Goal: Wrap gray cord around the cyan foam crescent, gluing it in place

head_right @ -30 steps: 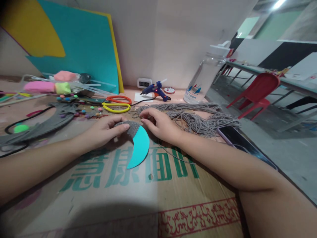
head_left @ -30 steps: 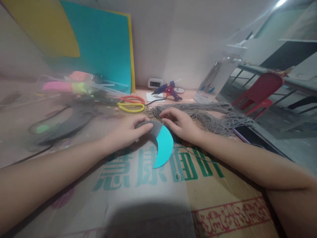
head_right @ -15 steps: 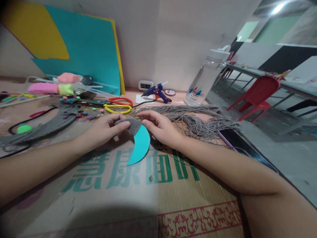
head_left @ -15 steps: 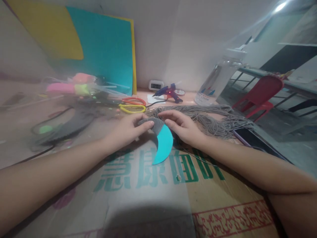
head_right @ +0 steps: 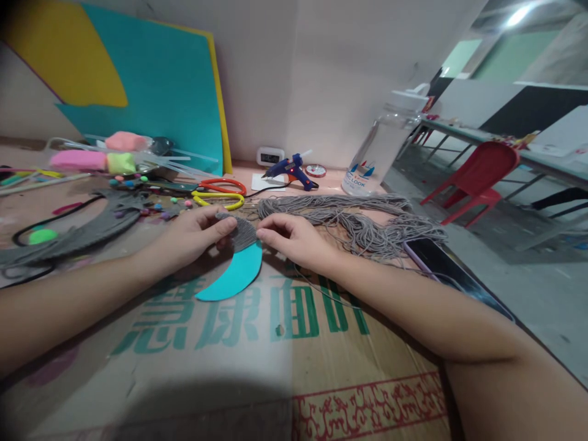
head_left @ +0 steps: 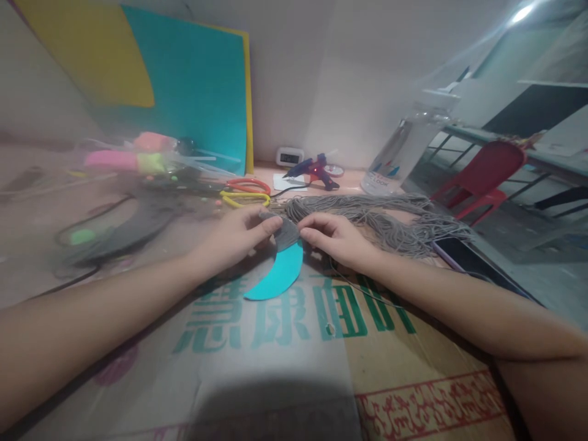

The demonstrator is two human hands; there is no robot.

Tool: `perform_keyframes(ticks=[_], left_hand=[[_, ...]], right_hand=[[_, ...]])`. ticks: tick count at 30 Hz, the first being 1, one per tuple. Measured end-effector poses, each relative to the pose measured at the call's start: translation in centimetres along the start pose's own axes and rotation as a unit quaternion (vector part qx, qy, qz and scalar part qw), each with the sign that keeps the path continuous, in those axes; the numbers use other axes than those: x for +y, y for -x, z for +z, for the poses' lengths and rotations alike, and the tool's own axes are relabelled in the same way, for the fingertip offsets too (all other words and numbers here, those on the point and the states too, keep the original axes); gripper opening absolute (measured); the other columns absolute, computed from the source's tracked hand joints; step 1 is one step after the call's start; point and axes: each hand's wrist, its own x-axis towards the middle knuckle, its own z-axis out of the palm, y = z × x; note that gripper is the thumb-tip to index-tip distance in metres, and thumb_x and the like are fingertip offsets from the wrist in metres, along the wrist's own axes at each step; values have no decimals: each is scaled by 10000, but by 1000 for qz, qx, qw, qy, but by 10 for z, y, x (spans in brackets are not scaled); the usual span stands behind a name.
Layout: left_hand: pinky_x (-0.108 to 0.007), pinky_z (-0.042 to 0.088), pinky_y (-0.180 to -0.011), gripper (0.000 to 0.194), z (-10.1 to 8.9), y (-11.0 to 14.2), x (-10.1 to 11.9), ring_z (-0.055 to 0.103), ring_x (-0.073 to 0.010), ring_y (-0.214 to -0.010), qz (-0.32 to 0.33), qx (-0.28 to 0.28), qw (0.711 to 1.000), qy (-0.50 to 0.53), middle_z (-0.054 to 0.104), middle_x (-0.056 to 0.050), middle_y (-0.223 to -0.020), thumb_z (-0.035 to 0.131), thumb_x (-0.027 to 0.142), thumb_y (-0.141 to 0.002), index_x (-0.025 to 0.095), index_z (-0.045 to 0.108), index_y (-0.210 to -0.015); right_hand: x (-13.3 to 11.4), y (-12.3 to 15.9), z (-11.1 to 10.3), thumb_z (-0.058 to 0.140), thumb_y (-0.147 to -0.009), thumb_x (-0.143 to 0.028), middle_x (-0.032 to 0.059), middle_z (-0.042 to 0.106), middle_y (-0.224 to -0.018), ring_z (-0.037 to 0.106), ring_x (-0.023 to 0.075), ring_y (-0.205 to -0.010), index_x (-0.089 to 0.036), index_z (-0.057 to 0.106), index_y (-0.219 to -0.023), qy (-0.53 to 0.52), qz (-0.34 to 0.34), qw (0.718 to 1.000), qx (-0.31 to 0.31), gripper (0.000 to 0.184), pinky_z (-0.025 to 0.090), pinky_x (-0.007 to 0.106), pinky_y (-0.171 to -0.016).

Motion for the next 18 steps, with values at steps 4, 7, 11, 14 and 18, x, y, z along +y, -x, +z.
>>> perform_keyframes(ticks=[4, 7, 11, 14, 18], left_hand=[[-199, 357, -425, 391, -1, 0, -1, 466, -97, -479, -3, -20, 1000, -10, 514, 36, -584, 562, 569, -838, 182, 535, -790], [-195, 331, -411, 395, 0, -1, 0, 453, -92, -458, -8, -36, 999, -17, 501, 40, -571, 557, 570, -837, 181, 535, -776], [-195, 363, -444, 413, 0, -1, 2, 499, -101, -505, 3, -56, 998, -42, 523, 25, -610, 525, 577, -850, 174, 552, -762], [-201, 380, -454, 389, 0, 0, 3, 522, -109, -515, -13, -58, 996, -62, 568, 14, -637, 553, 555, -838, 170, 583, -788], [-202, 373, -445, 352, -1, -1, 3, 503, -104, -510, -22, -43, 998, -48, 564, 13, -634, 557, 505, -845, 160, 609, -799]], right_hand=[[2, 0, 0, 590, -839, -366, -26, 564, -645, 511, 94, -563, -162, 606, -824, 0, 7, 1000, -12, 205, 406, 217, -515], [4, 1, 0, 596, -843, -383, -32, 545, -622, 486, 81, -530, -161, 597, -788, 8, 9, 1000, -20, 228, 387, 207, -490], [4, 2, 0, 589, -854, -380, -43, 523, -585, 460, 74, -506, -163, 591, -777, 28, 8, 1000, -11, 230, 364, 204, -478], [2, 2, 0, 590, -856, -390, -47, 517, -585, 456, 75, -504, -163, 587, -779, 26, 12, 1000, -10, 240, 363, 209, -484], [2, 0, -1, 568, -869, -367, -29, 548, -663, 489, 88, -566, -165, 578, -836, 10, -12, 1000, -11, 205, 402, 221, -536]])
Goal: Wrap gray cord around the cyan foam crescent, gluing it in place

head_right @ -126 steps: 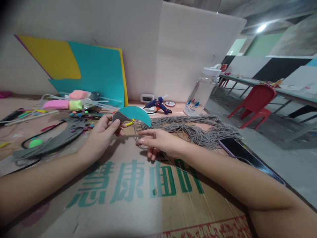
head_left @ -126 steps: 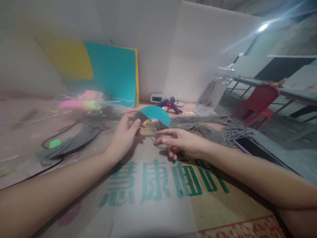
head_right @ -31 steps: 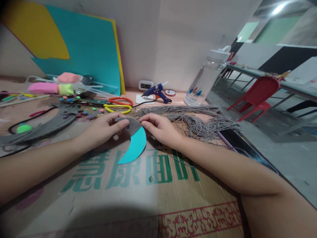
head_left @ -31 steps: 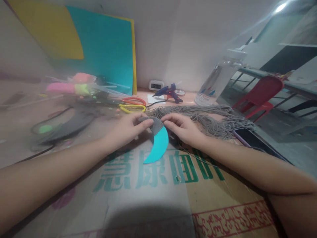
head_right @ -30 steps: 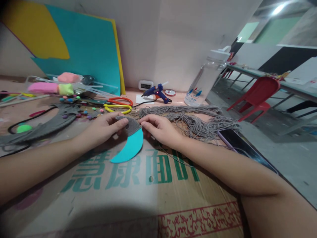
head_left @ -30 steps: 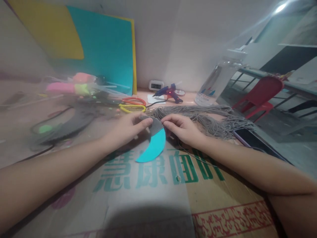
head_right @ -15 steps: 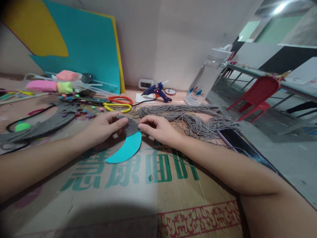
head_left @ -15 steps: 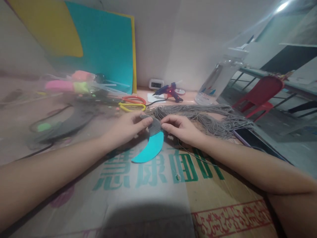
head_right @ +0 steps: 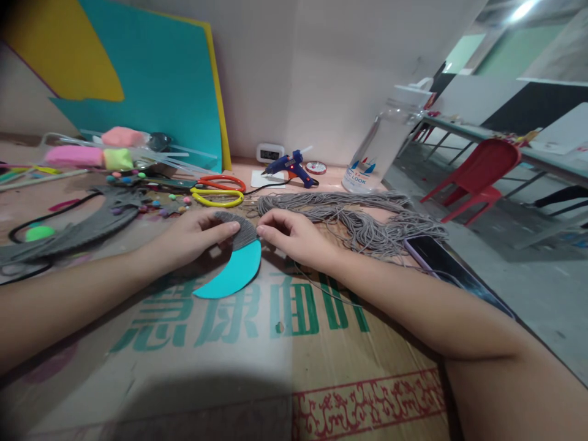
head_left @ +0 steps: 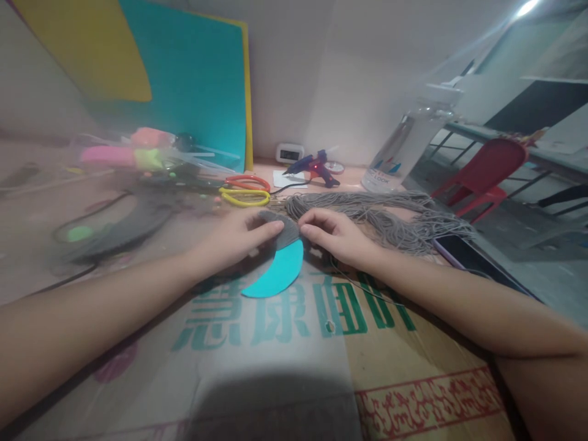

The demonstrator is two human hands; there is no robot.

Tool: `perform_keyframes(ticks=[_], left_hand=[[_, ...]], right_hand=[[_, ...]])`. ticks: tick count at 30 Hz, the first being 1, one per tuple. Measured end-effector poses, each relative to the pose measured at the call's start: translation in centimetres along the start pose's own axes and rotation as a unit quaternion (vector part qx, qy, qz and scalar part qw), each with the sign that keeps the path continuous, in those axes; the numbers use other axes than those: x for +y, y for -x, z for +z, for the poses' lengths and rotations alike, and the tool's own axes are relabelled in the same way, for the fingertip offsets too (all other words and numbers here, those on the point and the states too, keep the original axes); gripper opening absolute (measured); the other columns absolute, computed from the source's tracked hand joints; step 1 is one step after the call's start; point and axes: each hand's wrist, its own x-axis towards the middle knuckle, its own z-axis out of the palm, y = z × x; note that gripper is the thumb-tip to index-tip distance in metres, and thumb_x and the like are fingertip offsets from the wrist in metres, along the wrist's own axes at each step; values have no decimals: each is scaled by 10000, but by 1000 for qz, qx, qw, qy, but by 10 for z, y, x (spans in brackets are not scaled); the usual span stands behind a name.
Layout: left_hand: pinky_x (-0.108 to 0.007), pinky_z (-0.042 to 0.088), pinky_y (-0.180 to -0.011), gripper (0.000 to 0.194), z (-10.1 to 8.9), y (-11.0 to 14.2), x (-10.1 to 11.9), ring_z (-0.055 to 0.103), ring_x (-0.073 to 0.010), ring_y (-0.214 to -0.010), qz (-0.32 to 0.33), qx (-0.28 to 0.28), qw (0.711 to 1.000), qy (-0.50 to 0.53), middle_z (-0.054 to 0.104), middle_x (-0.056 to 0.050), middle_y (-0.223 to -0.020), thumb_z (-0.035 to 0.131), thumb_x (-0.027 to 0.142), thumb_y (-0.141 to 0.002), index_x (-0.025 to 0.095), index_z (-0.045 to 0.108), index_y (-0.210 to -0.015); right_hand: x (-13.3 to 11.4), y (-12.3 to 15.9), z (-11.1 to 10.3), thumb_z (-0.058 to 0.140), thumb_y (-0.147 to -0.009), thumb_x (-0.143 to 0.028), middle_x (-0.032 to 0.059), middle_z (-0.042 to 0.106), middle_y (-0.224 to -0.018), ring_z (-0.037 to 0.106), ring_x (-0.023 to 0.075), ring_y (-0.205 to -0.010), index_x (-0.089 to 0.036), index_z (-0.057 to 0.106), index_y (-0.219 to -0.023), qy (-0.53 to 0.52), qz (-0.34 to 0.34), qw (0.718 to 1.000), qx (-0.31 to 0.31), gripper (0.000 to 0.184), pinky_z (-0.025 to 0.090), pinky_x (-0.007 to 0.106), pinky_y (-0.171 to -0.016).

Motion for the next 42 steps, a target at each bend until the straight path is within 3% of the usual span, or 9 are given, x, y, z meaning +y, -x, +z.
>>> perform_keyframes(ticks=[5, 9, 25, 28, 30, 33, 36, 42], left_hand=[[-203, 348, -422, 319, 0, 0, 1, 471, -97, -482, -18, 26, 999, 8, 540, 21, -593, 566, 465, -843, 164, 582, -740], [-208, 356, -434, 330, 0, 0, 1, 486, -101, -482, -18, 22, 1000, 5, 542, 22, -584, 567, 474, -841, 163, 575, -730], [-197, 381, -463, 362, -2, -1, -3, 523, -109, -579, 11, -68, 997, 41, 566, 11, -682, 568, 526, -846, 169, 622, -861], [-195, 367, -455, 367, -1, -1, -5, 496, -101, -550, 2, -26, 999, 36, 539, 18, -645, 558, 525, -854, 165, 591, -792], [-196, 375, -461, 360, 0, -2, -6, 492, -104, -552, -1, 29, 999, 46, 530, 21, -634, 563, 523, -851, 169, 573, -785], [-198, 385, -458, 354, 2, -2, -8, 521, -126, -598, -1, 90, 993, 74, 561, 9, -673, 579, 535, -834, 181, 587, -855], [-195, 374, -440, 374, 2, -2, -8, 512, -125, -588, 1, 102, 991, 85, 580, 1, -692, 575, 553, -829, 182, 601, -869], [-200, 390, -460, 380, 1, -1, -4, 531, -125, -594, -2, 59, 994, 88, 601, -6, -699, 602, 550, -810, 171, 608, -837]], right_hand=[[5, -4, -4, 586, -847, -289, 8, 604, -768, 547, 120, -701, -164, 590, -829, 59, -45, 997, 29, 126, 444, 252, -661], [8, -4, -5, 590, -854, -289, -2, 585, -739, 519, 113, -667, -166, 590, -794, 93, -55, 993, 55, 138, 423, 245, -633], [7, -4, -3, 575, -868, -256, 5, 611, -773, 550, 130, -731, -174, 591, -791, 137, -77, 987, 45, 114, 438, 268, -700], [8, -3, -1, 558, -886, -274, 23, 629, -884, 569, 130, -733, -187, 589, -941, 80, -71, 993, 49, 107, 466, 274, -691], [7, -1, -1, 552, -900, -308, 35, 623, -979, 571, 120, -702, -209, 536, -1092, 26, -67, 994, 85, 217, 476, 264, -643], [5, 0, -3, 547, -909, -364, 20, 618, -886, 549, 112, -662, -201, 553, -1022, 28, -61, 987, 148, 198, 452, 245, -601], [1, 2, -4, 527, -915, -400, 3, 602, -712, 542, 118, -650, -172, 619, -801, 89, -34, 989, 116, 270, 429, 243, -615], [-5, 4, 2, 550, -888, -333, -7, 614, -704, 538, 110, -652, -160, 623, -770, 97, -30, 994, 34, 221, 412, 234, -625]])
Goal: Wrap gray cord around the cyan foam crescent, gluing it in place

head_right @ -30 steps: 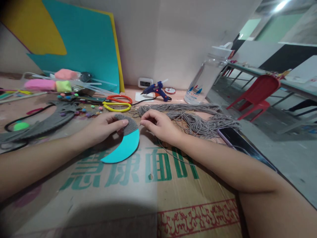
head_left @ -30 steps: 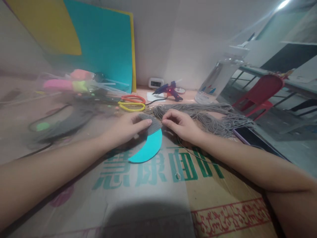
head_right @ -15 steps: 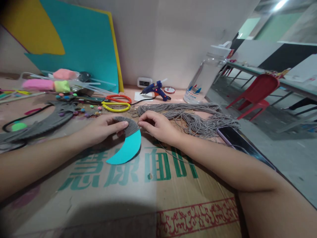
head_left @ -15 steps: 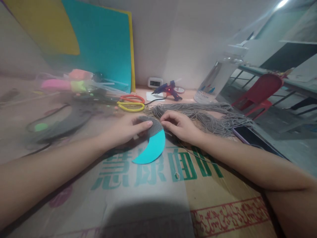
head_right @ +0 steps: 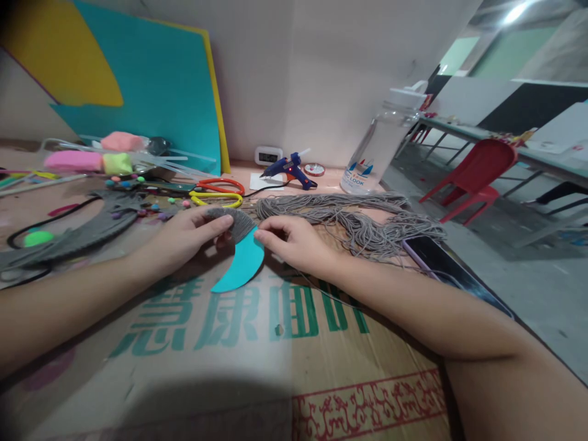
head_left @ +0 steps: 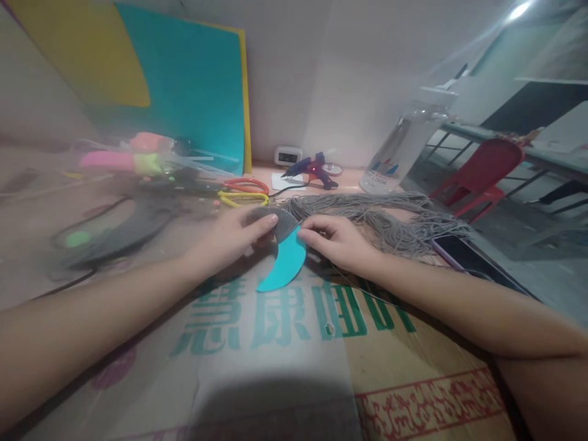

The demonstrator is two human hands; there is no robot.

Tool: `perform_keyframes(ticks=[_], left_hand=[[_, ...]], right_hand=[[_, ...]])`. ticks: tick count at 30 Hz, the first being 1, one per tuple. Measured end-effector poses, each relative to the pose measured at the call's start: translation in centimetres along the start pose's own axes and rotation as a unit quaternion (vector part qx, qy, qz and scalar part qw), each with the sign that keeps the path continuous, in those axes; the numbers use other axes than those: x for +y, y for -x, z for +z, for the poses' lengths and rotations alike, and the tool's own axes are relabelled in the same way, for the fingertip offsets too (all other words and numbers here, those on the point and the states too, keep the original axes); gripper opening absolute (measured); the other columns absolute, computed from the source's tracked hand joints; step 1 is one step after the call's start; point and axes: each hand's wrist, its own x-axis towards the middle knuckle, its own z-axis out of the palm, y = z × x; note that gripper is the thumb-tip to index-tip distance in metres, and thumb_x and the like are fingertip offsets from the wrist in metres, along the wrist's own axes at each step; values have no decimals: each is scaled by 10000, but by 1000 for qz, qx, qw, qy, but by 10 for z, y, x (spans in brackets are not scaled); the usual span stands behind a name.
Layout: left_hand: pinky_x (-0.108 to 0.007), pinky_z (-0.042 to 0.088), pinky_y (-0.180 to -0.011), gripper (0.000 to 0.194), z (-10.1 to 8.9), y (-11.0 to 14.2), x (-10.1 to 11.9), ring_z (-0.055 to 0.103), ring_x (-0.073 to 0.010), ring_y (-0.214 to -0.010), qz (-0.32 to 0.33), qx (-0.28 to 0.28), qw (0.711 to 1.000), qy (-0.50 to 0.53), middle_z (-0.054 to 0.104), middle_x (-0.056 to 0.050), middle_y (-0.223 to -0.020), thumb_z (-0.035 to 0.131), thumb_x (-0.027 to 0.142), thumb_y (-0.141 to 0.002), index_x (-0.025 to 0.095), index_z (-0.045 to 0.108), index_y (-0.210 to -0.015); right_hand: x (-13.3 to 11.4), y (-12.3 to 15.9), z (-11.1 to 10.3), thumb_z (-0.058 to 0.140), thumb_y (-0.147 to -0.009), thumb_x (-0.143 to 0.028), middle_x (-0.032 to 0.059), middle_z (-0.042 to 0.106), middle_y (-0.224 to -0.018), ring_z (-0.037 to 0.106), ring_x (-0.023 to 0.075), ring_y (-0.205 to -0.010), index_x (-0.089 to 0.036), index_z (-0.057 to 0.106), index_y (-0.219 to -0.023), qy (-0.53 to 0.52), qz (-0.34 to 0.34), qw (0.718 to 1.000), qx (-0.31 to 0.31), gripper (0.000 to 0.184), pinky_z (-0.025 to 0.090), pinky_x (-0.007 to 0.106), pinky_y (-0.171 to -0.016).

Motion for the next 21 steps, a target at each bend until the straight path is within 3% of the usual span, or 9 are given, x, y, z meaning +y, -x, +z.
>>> perform_keyframes(ticks=[4, 7, 10, 15, 18, 21], left_hand=[[-188, 356, -458, 353, -2, -1, -1, 492, -97, -556, -18, -81, 996, 12, 551, 9, -652, 591, 498, -835, 156, 589, -748], [-185, 348, -467, 263, -3, -2, -1, 479, -86, -556, -14, -122, 992, 6, 551, 18, -679, 602, 421, -841, 158, 608, -830], [-186, 373, -485, 266, -3, -1, -1, 518, -99, -607, -1, -124, 992, -11, 585, 8, -740, 605, 417, -845, 172, 618, -948], [-174, 339, -424, 350, 0, 2, -1, 484, -82, -517, 6, -118, 992, -37, 558, 17, -655, 565, 505, -861, 158, 584, -829], [-163, 330, -411, 334, 1, 2, -1, 476, -72, -498, 18, -115, 992, -47, 545, 28, -634, 569, 488, -865, 159, 576, -810], [-161, 341, -415, 326, 1, 2, 1, 488, -72, -500, 23, -119, 991, -56, 547, 30, -630, 563, 477, -872, 159, 573, -801]], right_hand=[[1, 1, 0, 511, -910, -330, -15, 575, -690, 513, 102, -647, -164, 581, -758, -17, -20, 1000, 16, 236, 405, 227, -615], [3, 1, -3, 493, -919, -347, -14, 563, -692, 500, 102, -646, -162, 572, -769, -8, -28, 999, 22, 250, 403, 225, -604], [4, 1, -3, 497, -915, -348, -10, 565, -688, 503, 106, -648, -159, 573, -757, 12, -26, 999, 19, 257, 408, 233, -616], [4, 1, 0, 517, -911, -338, -2, 572, -718, 521, 117, -682, -168, 569, -775, 4, -32, 999, 25, 224, 425, 249, -648], [5, 1, 0, 538, -912, -336, 14, 591, -845, 532, 119, -712, -188, 556, -900, -65, -41, 995, 67, 150, 448, 253, -644], [6, 1, 0, 543, -918, -342, 44, 627, -1015, 573, 128, -745, -217, 557, -1060, -121, -30, 990, 63, 190, 484, 262, -629]])
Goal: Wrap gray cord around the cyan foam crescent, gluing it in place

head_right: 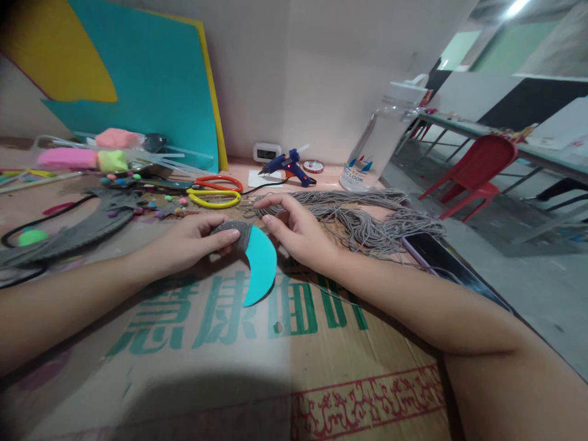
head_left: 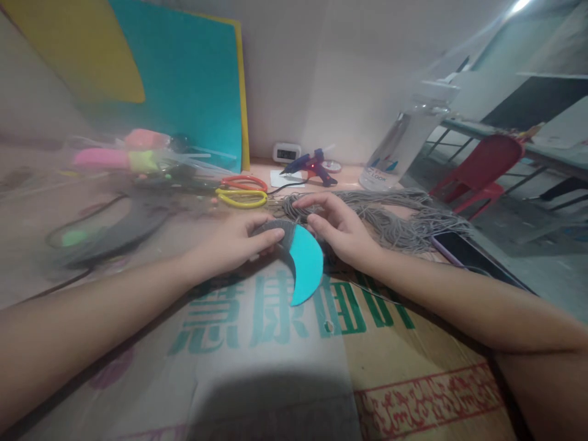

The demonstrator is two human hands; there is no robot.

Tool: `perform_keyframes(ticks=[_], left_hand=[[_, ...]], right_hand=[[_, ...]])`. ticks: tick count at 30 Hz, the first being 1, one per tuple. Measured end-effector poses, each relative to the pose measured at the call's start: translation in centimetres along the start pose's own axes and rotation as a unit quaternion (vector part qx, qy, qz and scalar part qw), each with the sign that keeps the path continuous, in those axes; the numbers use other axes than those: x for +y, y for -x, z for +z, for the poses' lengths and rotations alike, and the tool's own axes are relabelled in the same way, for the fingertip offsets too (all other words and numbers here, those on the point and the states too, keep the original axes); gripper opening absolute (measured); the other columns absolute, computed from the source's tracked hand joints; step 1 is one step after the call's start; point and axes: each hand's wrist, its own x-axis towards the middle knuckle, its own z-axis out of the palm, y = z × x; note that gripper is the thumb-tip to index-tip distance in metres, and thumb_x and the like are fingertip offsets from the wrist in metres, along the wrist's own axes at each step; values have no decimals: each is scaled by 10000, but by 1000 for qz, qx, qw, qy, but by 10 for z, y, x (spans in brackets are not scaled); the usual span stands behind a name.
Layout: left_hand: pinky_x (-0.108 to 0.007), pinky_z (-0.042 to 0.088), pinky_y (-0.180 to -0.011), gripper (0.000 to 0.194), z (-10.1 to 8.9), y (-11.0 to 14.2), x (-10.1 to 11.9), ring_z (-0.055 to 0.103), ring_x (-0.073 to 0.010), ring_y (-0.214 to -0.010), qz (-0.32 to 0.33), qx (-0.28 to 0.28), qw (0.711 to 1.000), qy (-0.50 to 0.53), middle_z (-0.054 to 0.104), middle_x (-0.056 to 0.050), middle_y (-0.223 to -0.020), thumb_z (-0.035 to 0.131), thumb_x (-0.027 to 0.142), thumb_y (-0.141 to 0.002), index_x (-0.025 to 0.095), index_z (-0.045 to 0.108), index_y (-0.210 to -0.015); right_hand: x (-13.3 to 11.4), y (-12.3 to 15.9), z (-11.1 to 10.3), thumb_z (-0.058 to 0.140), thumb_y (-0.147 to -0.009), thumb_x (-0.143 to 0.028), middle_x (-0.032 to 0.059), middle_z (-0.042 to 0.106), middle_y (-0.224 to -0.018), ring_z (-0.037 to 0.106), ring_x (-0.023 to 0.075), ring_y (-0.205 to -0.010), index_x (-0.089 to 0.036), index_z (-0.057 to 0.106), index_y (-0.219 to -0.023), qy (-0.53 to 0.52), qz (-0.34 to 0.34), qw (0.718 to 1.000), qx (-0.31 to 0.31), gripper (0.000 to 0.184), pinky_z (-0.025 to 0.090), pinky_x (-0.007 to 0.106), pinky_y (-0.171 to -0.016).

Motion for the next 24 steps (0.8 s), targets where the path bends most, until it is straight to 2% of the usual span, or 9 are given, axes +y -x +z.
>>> perform_keyframes(ticks=[4, 6, 9, 12, 24], left_hand=[[-162, 343, -406, 329, 0, 0, 2, 495, -75, -494, -7, 1, 1000, -2, 547, 33, -623, 566, 482, -868, 163, 567, -791], [-160, 329, -389, 324, 0, 1, 2, 489, -76, -482, -16, -3, 1000, 2, 542, 37, -617, 566, 486, -866, 168, 566, -800], [-161, 327, -387, 330, 0, 2, 2, 487, -78, -478, -20, -12, 1000, -1, 540, 37, -611, 566, 493, -862, 169, 565, -800], [-173, 338, -399, 343, 0, 2, 1, 485, -83, -472, -19, -24, 999, -7, 534, 38, -601, 564, 505, -859, 169, 562, -794], [-207, 357, -428, 350, -2, 2, 5, 512, -105, -490, -29, -70, 997, -24, 554, 30, -628, 546, 538, -856, 196, 548, -786]], right_hand=[[1, 0, 1, 562, -908, -301, 50, 653, -1118, 626, 168, -973, -221, 581, -1105, -33, -7, 999, -37, 214, 529, 308, -798], [2, -1, 2, 575, -893, -275, 38, 682, -1040, 644, 155, -929, -206, 602, -1071, -34, -3, 999, -41, 193, 533, 304, -800], [2, -2, 1, 597, -868, -279, 18, 700, -869, 639, 132, -774, -180, 650, -929, 29, 18, 999, -32, 128, 527, 274, -708], [1, -3, 0, 610, -851, -293, 6, 691, -783, 611, 119, -695, -169, 663, -841, 75, 27, 997, -23, 136, 502, 254, -654], [0, -4, 1, 604, -854, -310, 10, 685, -767, 598, 123, -683, -162, 668, -844, 111, 39, 993, -33, 162, 469, 259, -649]])
